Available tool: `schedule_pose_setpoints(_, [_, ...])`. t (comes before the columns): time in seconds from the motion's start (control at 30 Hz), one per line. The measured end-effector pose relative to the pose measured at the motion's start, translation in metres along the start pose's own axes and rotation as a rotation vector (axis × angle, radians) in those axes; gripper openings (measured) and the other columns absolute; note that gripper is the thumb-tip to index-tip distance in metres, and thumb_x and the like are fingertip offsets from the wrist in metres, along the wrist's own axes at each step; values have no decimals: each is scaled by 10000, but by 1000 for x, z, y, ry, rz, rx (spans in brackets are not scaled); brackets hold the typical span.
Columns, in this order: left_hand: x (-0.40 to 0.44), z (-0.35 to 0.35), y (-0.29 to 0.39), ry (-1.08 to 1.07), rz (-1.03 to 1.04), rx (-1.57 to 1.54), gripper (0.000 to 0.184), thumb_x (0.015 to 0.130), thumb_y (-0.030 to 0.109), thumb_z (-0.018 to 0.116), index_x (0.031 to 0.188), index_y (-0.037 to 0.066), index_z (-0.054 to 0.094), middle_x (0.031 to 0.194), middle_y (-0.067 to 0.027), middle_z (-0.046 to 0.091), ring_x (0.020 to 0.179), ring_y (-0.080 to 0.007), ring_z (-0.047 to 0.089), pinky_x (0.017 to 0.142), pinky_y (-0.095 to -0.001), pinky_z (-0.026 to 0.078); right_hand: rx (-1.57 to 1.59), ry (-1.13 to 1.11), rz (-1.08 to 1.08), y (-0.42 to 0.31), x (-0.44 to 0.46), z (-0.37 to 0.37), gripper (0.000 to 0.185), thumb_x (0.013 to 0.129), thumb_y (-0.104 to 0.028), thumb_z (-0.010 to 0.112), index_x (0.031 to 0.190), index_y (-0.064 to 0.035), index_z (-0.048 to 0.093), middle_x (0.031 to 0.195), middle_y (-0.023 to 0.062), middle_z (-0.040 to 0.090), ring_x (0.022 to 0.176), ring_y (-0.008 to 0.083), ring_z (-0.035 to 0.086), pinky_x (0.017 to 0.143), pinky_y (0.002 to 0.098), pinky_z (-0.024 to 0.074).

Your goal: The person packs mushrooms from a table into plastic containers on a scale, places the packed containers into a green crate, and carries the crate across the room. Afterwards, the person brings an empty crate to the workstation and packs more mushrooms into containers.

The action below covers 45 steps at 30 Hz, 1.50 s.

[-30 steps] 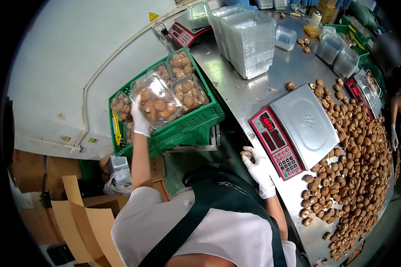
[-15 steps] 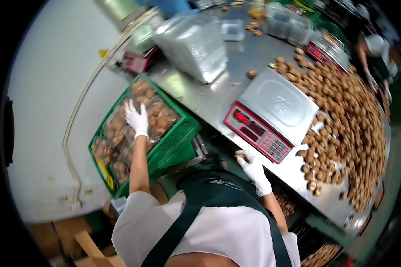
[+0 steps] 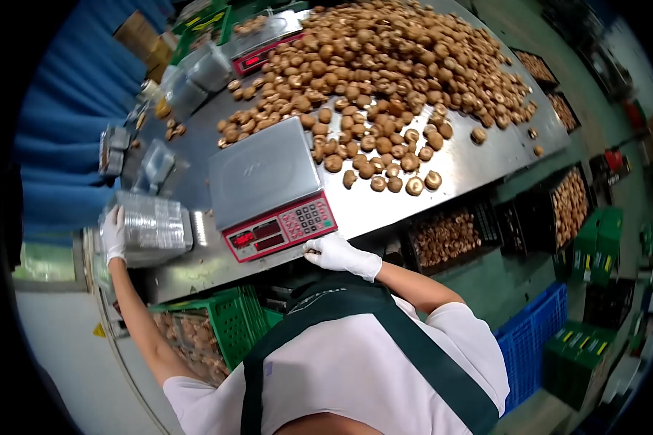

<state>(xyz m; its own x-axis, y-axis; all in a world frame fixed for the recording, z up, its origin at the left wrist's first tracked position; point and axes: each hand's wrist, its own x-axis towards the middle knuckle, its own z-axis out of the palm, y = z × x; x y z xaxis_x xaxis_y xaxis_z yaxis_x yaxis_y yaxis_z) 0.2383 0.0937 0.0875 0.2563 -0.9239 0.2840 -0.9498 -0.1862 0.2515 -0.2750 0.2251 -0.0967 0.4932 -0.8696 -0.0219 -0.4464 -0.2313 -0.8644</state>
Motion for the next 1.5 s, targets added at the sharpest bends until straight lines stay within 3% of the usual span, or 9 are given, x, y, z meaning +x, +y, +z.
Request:
schedule_pose_setpoints(0.17, [29,4,-61,-90,-66,57,327,828,181,593,1090,-16,592,827,-88,655,653,-168,591,619,-275,473,31,-30,255,10,-15,-43,269,830,-306,528,984,-111,629,837,144,648,786,321,619,745,377,489])
schedule_pose_setpoints(0.27, [20,-13,-40,-209,-333,-208,237,843,140,565,1025,4,632,759,-37,638,554,-92,533,492,-230,424,59,6,277,23,-20,-61,264,824,-307,535,968,-112,638,823,146,647,767,322,621,730,378,488])
schedule_pose_setpoints(0.37, [27,-9,-56,-146,-271,-189,211,857,114,540,1018,20,638,756,-10,622,517,-61,493,441,-211,378,57,57,286,43,-21,-70,250,816,-283,535,958,-108,644,786,151,645,747,324,623,716,377,491])
schedule_pose_setpoints(0.5, [30,-9,-50,-113,-379,-138,234,862,58,481,1043,14,623,750,-38,618,522,-91,518,453,-219,400,61,62,260,57,-17,-88,219,834,-244,548,975,-97,629,776,133,647,710,280,632,687,337,495])
schedule_pose_setpoints(0.77, [55,-7,-82,108,-506,446,283,815,146,460,1026,48,620,939,-144,635,842,-288,587,730,-350,450,43,96,333,65,-12,-122,229,819,-258,541,957,-107,644,795,127,656,742,276,640,704,340,501])
schedule_pose_setpoints(0.93, [32,-60,33,292,-501,457,330,849,278,466,1021,43,620,1016,-147,631,947,-312,591,811,-374,444,46,199,357,78,-16,-137,219,825,-260,542,935,-100,644,749,130,645,696,285,633,668,350,501])
schedule_pose_setpoints(1.1, [0,-37,120,524,-114,-49,279,861,284,560,1006,55,627,1014,-94,631,916,-231,587,816,-312,441,-7,266,412,95,-13,-155,224,826,-252,543,958,-107,651,745,143,639,688,289,627,665,351,495])
schedule_pose_setpoints(1.23, [-54,63,191,331,384,-61,124,826,93,606,938,46,632,929,-82,634,847,-211,601,763,-304,469,18,302,463,97,-6,-177,251,833,-270,546,977,-90,644,756,162,638,707,289,627,680,349,489])
schedule_pose_setpoints(1.5, [-145,168,246,31,498,-157,144,729,43,658,861,69,606,811,-78,613,742,-249,603,640,-328,471,-180,546,556,122,20,-213,215,808,-265,562,936,-122,657,741,147,647,703,300,634,658,374,495])
